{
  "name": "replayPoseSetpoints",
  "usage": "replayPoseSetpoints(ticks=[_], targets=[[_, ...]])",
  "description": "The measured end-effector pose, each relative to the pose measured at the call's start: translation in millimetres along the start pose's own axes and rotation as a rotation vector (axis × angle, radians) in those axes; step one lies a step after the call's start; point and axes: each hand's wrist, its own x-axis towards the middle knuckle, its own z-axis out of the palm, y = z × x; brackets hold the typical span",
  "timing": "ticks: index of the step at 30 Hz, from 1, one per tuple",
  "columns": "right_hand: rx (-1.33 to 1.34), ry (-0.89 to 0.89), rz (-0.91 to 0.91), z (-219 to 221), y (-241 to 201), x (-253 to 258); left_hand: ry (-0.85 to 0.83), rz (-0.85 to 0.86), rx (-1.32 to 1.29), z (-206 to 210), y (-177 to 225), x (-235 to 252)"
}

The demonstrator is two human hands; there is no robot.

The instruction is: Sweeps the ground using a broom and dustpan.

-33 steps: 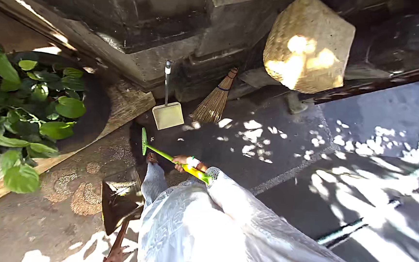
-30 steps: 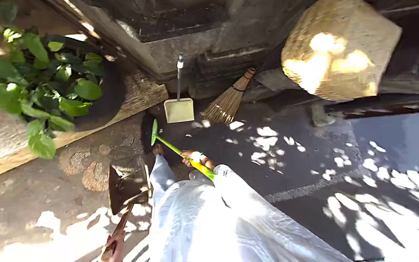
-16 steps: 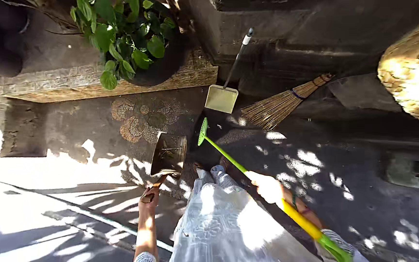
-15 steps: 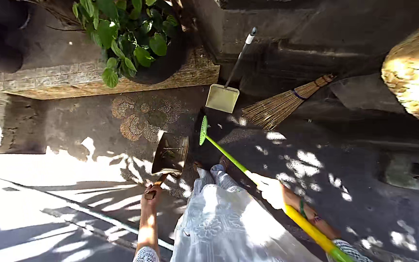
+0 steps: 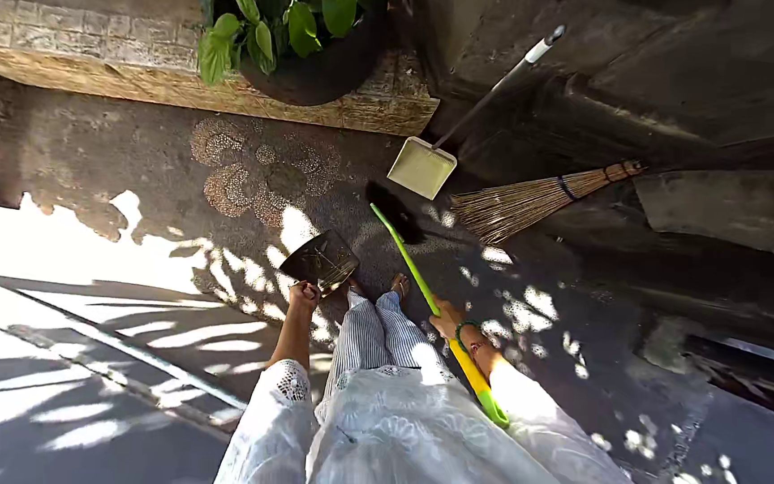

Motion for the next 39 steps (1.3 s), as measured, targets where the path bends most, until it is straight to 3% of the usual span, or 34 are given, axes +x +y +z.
replayPoseSetpoints(ticks=[3,7,11,14,17,20,24,27,30,34,36,39], targets=[[-0.069,-0.085,-0.09,21.4,2.2,-27.3,0.035,0.005,0.009,8.4,8.1,2.7],[-0.069,-0.15,-0.099,3.9,20.6,-96.2,0.061,-0.021,-0.038,3.0,21.2,9.5],[-0.056,0.023,-0.058,-15.8,50.5,-134.8,0.058,-0.01,-0.025,-9.7,22.1,21.2],[-0.034,0.178,0.032,-23.4,45.8,-113.4,0.053,0.0,-0.021,-13.5,22.6,28.1],[0.019,0.119,0.138,-8.4,17.1,-56.7,0.038,-0.003,-0.028,-12.6,19.5,32.6],[0.093,-0.029,0.091,36.0,-17.4,-14.9,0.028,-0.006,-0.033,-11.4,21.7,36.9],[0.001,-0.156,-0.037,31.3,-49.9,-50.7,-0.042,-0.033,-0.031,-52.0,26.3,41.4],[-0.145,-0.046,-0.154,0.7,-75.6,-86.5,-0.016,-0.094,-0.07,-99.5,25.0,18.2],[-0.334,0.092,-0.228,-24.4,-123.7,-74.5,-0.016,-0.143,-0.269,-142.5,7.0,-9.1],[-0.586,0.202,-0.294,-15.9,-228.7,-5.2,-0.066,-0.114,-0.565,-182.5,-28.0,-36.4],[-0.679,0.168,-0.302,7.9,-271.1,23.3,-0.048,-0.096,-0.666,-187.8,-42.9,-52.8],[-0.856,-0.003,-0.325,44.3,-296.8,41.4,0.025,-0.129,-0.861,-188.0,-61.3,-71.8]])
